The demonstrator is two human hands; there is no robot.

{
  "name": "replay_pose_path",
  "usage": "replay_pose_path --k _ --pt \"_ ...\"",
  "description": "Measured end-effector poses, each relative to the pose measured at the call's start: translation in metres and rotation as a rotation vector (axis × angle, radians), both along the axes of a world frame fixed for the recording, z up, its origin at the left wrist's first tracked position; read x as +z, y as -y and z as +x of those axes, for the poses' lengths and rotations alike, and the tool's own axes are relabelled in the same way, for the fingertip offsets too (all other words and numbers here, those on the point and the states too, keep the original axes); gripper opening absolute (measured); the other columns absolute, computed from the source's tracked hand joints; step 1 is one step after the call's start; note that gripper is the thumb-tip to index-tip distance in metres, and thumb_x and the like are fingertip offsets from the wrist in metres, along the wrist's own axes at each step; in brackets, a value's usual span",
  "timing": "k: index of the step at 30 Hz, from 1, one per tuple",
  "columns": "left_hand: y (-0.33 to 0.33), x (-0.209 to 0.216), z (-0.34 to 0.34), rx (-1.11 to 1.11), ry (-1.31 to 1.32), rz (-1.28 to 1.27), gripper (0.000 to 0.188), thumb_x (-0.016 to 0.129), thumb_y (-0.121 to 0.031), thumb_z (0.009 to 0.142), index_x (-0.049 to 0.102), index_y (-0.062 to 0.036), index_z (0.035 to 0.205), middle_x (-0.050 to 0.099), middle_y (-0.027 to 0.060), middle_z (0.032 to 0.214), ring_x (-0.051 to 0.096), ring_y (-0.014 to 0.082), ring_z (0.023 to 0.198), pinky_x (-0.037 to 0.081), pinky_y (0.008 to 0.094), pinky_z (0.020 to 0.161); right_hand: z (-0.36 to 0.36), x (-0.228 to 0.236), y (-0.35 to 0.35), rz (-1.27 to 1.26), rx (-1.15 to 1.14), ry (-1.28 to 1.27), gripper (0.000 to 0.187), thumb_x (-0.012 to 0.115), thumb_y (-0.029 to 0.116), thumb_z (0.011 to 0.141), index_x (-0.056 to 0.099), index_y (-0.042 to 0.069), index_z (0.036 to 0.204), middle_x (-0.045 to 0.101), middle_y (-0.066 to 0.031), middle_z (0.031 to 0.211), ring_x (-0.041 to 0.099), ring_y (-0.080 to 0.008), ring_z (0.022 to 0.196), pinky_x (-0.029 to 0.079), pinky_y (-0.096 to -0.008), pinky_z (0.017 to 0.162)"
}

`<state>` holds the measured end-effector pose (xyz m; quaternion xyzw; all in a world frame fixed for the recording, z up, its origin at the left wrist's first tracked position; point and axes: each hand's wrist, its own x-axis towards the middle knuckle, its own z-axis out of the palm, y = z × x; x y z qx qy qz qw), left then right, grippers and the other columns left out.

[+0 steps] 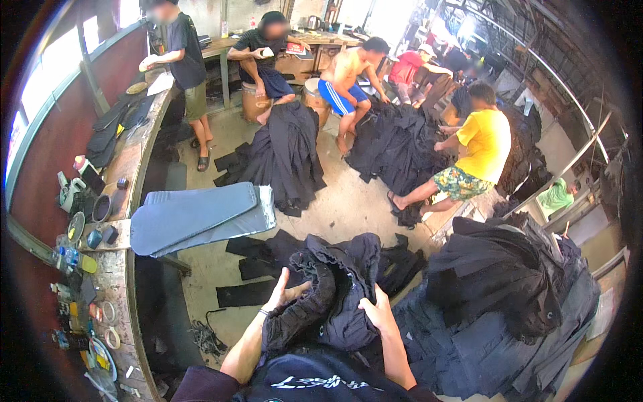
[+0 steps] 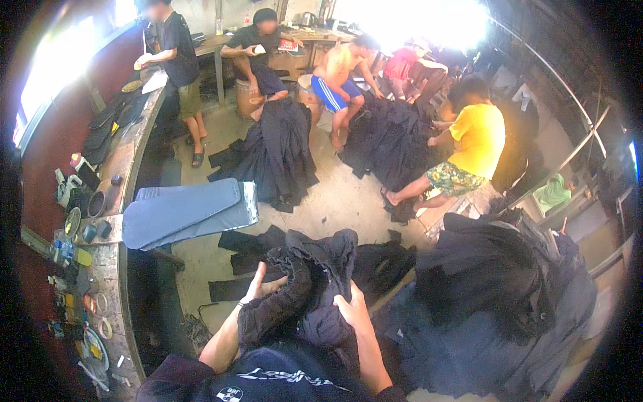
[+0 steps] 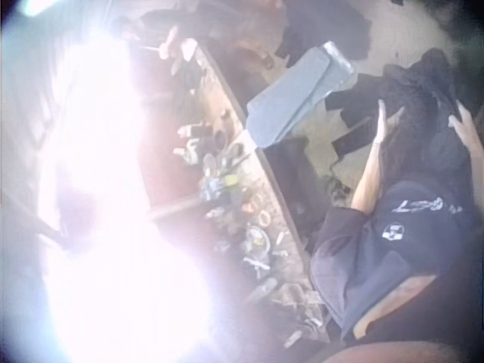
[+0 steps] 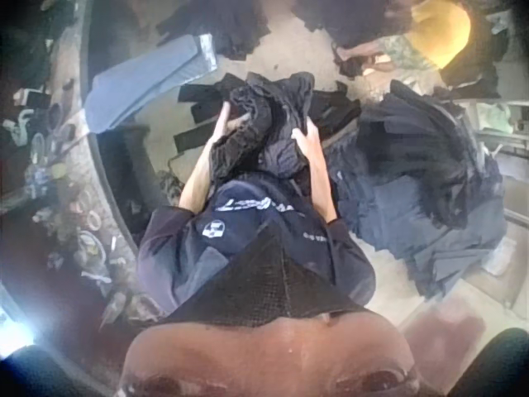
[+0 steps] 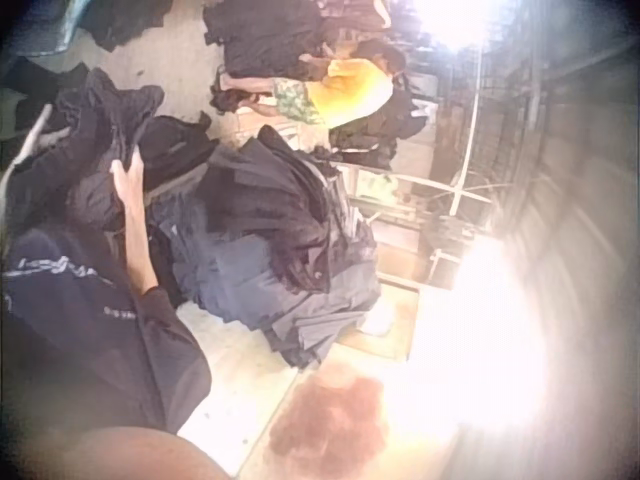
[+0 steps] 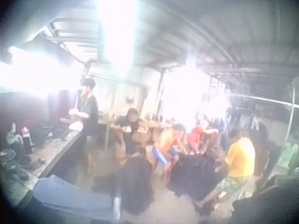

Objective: The person picks up black garments from a pile, opens them to check the interior, and attaches a small tag or label to each item. The tagged garments are then placed into a separate pile. The process is repeated for several items.

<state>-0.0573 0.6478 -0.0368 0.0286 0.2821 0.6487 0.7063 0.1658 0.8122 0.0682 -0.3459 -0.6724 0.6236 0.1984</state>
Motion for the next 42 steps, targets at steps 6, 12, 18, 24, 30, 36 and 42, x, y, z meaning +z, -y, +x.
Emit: replay_pose_path --k 6,12,18,24,30,36,42 --pt "-0.025 0.018 0.009 -0.049 -0.751 -0.118 0.082 0.055 -0.064 0.104 0.053 0.0094 0.142 0.067 0.012 0.123 0.061 0.0186 0.109 0.049 0.0327 0.101 -0.039 0.029 0.043 0.588 0.289 0.342 0.085 0.072 0.028 0.087 0.036 0.003 0.16 0.07 -0.0323 0.108 0.07 -0.0475 0.1 0.056 -0.0536 0.086" --pt "-0.011 0.06 -0.001 0.09 -0.729 -0.009 0.073 0.072 -0.055 0.097 0.063 0.0143 0.116 0.068 0.0059 0.102 0.061 0.0136 0.095 0.052 0.028 0.081 -0.057 0.048 0.068 0.619 0.494 0.51 0.08 0.072 0.026 0.09 0.039 -0.003 0.157 0.069 -0.0324 0.1 0.069 -0.0479 0.09 0.056 -0.0537 0.082" --pt "-0.01 0.014 0.018 0.238 -0.626 -0.076 0.078 0.072 -0.04 0.1 0.042 0.0146 0.147 0.058 0.0196 0.144 0.055 0.0211 0.131 0.041 0.0339 0.114 -0.056 0.044 0.065 0.29 0.151 0.298 0.096 0.078 0.047 0.093 0.032 -0.003 0.161 0.063 -0.0125 0.067 0.064 -0.026 0.056 0.051 -0.0393 0.058" --pt "-0.014 0.023 0.029 0.28 -0.613 -0.023 0.087 0.08 -0.035 0.096 0.036 0.0162 0.15 0.061 0.0155 0.134 0.059 0.0179 0.119 0.048 0.03 0.104 -0.056 0.028 0.04 0.428 0.181 0.325 0.062 0.065 0.035 0.104 0.052 -0.007 0.149 0.074 -0.0199 0.099 0.071 -0.0206 0.088 0.055 -0.0338 0.084" --pt "-0.02 0.062 0.004 0.014 -0.735 -0.092 0.095 0.088 -0.038 0.088 0.039 0.0179 0.147 0.061 0.0121 0.128 0.057 0.0192 0.116 0.047 0.0304 0.101 -0.058 0.012 0.005 -0.079 0.152 0.104 0.045 0.05 0.035 0.114 0.066 -0.006 0.124 0.068 -0.0021 0.116 0.055 -0.0116 0.108 0.044 -0.0297 0.101" --pt "-0.03 0.049 0.022 0.236 -0.659 -0.04 0.076 0.082 -0.017 0.09 0.044 0.0092 0.149 0.059 0.0158 0.145 0.054 0.0241 0.134 0.041 0.036 0.116 -0.051 -0.008 0.003 -0.178 0.163 0.111 0.051 0.053 0.039 0.113 0.066 -0.007 0.129 0.068 -0.0007 0.118 0.055 -0.0118 0.112 0.043 -0.0317 0.104" --pt "-0.022 0.047 0.012 0.337 -0.543 -0.035 0.059 0.073 -0.002 0.089 0.051 0.0089 0.143 0.067 0.0121 0.134 0.062 0.0214 0.121 0.047 0.0339 0.109 -0.041 0.009 -0.075 0.024 0.158 0.347 0.037 0.057 0.033 0.111 0.07 -0.002 0.114 0.064 0.0062 0.097 0.052 -0.0068 0.09 0.046 -0.0278 0.086"
